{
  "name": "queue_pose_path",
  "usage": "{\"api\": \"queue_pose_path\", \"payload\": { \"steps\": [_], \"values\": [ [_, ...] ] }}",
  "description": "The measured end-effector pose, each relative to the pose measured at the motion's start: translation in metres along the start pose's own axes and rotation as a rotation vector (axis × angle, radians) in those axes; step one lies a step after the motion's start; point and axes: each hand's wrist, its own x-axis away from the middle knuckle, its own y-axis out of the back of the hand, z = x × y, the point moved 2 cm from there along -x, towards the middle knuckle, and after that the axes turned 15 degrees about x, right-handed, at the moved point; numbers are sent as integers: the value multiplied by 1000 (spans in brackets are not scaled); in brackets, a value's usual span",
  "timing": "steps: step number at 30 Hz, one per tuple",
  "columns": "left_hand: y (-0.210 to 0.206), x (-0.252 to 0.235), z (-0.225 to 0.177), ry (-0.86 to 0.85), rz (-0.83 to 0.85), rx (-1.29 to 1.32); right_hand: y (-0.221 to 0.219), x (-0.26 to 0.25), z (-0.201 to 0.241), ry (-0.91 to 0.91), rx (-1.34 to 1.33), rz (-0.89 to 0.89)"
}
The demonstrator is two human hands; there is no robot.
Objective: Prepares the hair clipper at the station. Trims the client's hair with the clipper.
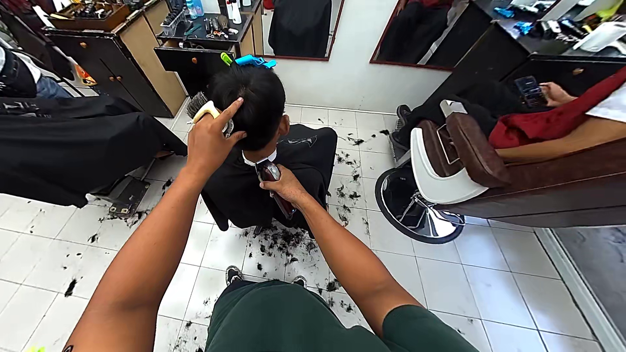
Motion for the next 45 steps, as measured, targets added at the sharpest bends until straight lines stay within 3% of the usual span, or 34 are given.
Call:
{"api": "queue_pose_path", "payload": {
  "steps": [16, 19, 23, 30, 45],
  "values": [
    [-1, -2, 2, -1, 3, -8, 10, -11, 8, 64, 89, -95],
    [-2, -2, 3, 0, -6, -5, 9, -5, 3, 142, 24, -23],
    [0, -3, 2, 11, 11, -5, 3, 7, -11, 84, -13, 90],
    [0, -1, 5, -12, 1, 5, -2, 2, -4, 27, -63, -87],
    [1, 0, 4, 20, 21, -3, 12, -12, 8, 26, 134, -106]
  ]
}}
